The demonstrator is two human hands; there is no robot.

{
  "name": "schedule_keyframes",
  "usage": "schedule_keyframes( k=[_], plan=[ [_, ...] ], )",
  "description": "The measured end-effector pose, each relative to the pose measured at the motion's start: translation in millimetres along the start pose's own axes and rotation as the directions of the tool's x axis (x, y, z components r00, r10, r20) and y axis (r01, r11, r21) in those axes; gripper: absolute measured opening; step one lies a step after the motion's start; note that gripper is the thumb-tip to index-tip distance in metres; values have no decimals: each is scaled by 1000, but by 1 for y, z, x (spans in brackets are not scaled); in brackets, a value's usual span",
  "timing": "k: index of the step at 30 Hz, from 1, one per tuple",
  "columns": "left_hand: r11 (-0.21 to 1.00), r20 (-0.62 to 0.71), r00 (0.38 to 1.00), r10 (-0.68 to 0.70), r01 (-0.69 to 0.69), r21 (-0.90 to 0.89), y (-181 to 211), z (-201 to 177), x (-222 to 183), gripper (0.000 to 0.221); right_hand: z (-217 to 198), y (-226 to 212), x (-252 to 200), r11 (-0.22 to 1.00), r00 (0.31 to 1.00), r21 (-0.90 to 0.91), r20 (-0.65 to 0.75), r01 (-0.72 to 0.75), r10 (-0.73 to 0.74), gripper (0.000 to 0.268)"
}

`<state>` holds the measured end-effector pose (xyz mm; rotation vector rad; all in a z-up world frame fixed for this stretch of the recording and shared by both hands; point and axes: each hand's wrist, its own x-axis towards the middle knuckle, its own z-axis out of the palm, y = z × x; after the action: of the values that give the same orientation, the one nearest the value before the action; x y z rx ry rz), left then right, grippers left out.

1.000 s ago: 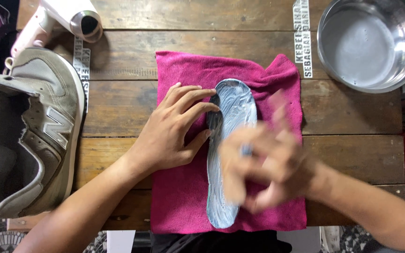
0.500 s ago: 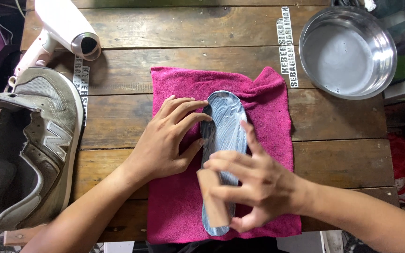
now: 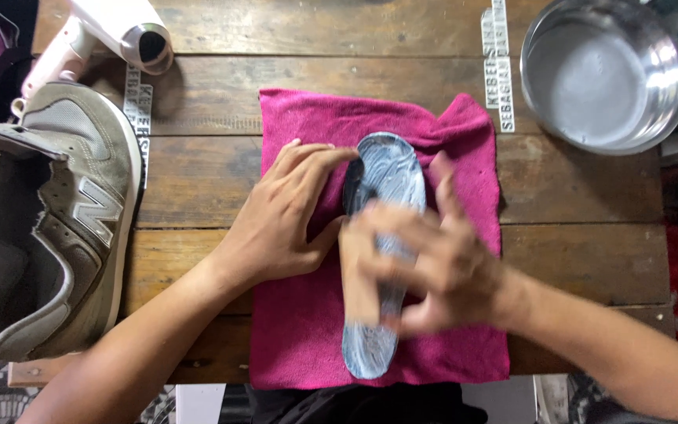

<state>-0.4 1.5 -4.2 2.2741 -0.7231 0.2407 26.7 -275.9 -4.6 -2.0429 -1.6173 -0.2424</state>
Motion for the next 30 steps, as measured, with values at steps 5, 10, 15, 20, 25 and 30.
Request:
schedule_keyframes(
  k=[5, 10, 15, 20, 25, 30],
  plan=[
    [1000, -3, 1000, -30, 30, 10, 1, 3, -5, 83, -14, 33, -10, 949, 959, -148, -89, -279, 268, 86],
    [1000, -12, 1000, -25, 25, 2, 0, 3, -4, 79, -10, -4, 10, 999, 1000, 39, 20, -4, 3, 56],
    [1000, -14, 1000, -23, 23, 1, 1, 2, -3, 77, -8, 33, -4, 976, 980, -106, -68, -191, 185, 72],
    [1000, -29, 999, -25, 25, 2, -2, 2, -4, 81, -11, 24, -5, 974, 971, -55, -113, -219, 212, 78],
    [999, -13, 1000, 4, -3, 36, -3, 5, -7, 82, -6, 11, 11, 1000, 1000, 3, 30, 4, -4, 58],
    [1000, -30, 1000, 8, -8, 13, -2, 5, -7, 80, -10, 40, -9, 984, 984, -27, -44, -175, 174, 74]
  ],
)
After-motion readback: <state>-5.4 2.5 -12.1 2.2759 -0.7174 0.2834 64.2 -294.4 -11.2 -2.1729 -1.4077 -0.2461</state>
